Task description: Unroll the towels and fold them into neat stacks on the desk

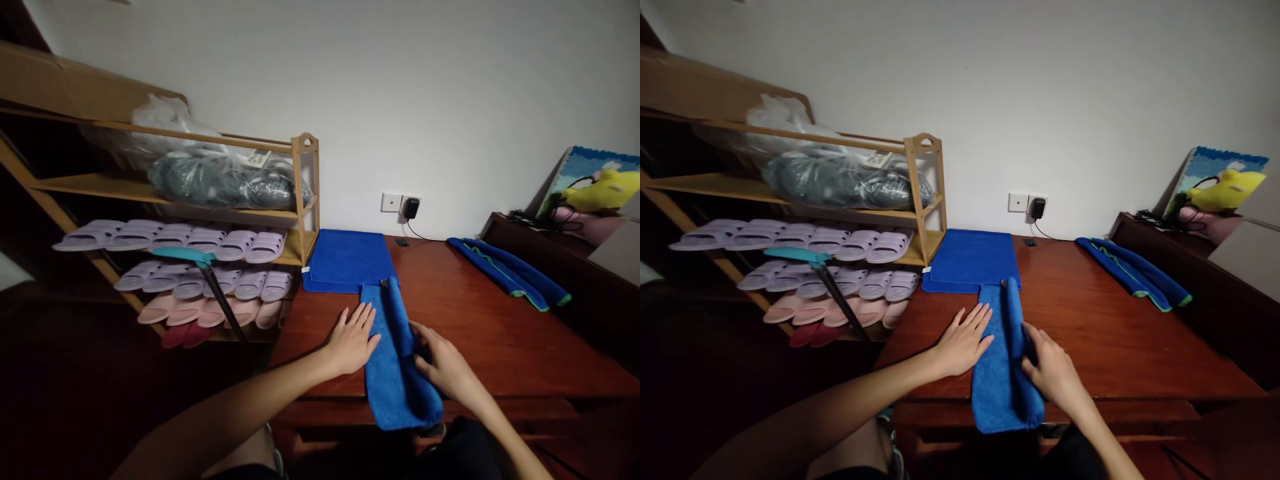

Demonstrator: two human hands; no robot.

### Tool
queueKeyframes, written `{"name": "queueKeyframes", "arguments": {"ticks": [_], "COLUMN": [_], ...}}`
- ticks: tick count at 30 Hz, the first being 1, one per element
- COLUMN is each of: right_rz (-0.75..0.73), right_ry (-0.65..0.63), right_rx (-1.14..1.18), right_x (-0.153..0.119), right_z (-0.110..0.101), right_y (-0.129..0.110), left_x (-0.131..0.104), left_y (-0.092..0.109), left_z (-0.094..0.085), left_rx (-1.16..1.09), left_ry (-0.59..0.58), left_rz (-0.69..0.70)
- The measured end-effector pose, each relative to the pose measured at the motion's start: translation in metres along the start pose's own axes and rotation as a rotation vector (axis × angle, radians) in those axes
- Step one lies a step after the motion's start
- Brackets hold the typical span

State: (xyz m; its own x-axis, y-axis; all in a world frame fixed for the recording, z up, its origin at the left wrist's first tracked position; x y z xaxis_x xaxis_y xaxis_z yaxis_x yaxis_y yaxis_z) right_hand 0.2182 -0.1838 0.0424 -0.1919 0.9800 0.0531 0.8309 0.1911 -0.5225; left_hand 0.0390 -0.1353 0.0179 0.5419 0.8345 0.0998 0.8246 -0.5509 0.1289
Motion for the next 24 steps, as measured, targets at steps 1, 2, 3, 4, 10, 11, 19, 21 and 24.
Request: {"name": "queueKeyframes", "arguments": {"ticks": [1, 2, 3, 4, 10, 11, 19, 21, 24], "right_rz": [0.004, 0.014, 0.030, 0.043, -0.131, -0.178, -0.147, -0.077, 0.028], "right_ry": [-0.018, -0.028, -0.023, 0.000, 0.152, 0.105, -0.252, -0.235, -0.260], "right_rx": [0.042, 0.069, 0.078, 0.069, -0.101, -0.128, -0.230, -0.219, -0.204], "right_x": [-0.002, -0.003, -0.005, -0.006, -0.004, -0.002, -0.006, -0.013, -0.023], "right_z": [-0.005, -0.010, -0.016, -0.022, -0.031, -0.023, -0.011, -0.028, -0.042], "right_y": [0.014, 0.028, 0.041, 0.051, 0.022, 0.009, 0.036, 0.068, 0.107], "left_x": [0.000, 0.000, 0.000, 0.000, -0.006, -0.008, -0.013, -0.013, -0.013], "left_y": [-0.001, -0.001, -0.002, -0.002, 0.005, 0.008, 0.012, 0.011, 0.011], "left_z": [0.000, 0.000, 0.000, -0.001, -0.012, -0.013, -0.005, -0.006, -0.008], "left_rx": [-0.006, -0.011, -0.015, -0.019, -0.022, -0.027, -0.098, -0.108, -0.120], "left_ry": [-0.002, -0.001, 0.001, 0.003, 0.121, 0.131, -0.043, -0.048, -0.059], "left_rz": [0.000, -0.001, -0.002, -0.003, 0.094, 0.137, 0.197, 0.194, 0.188]}}
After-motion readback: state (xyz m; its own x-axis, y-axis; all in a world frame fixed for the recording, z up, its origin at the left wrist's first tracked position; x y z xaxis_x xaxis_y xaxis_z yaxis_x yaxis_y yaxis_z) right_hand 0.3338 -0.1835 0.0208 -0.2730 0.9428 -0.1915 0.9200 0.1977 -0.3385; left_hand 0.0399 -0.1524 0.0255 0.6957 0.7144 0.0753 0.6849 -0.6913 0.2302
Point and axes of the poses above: each hand's wrist, its own x-axis towards the middle knuckle, its own z-axis out of the palm, y = z × x, the point moved 6 cm from there along x, towards the middle knuckle, and after that the axes turned 2 degrees about x, right-handed, at the moved point
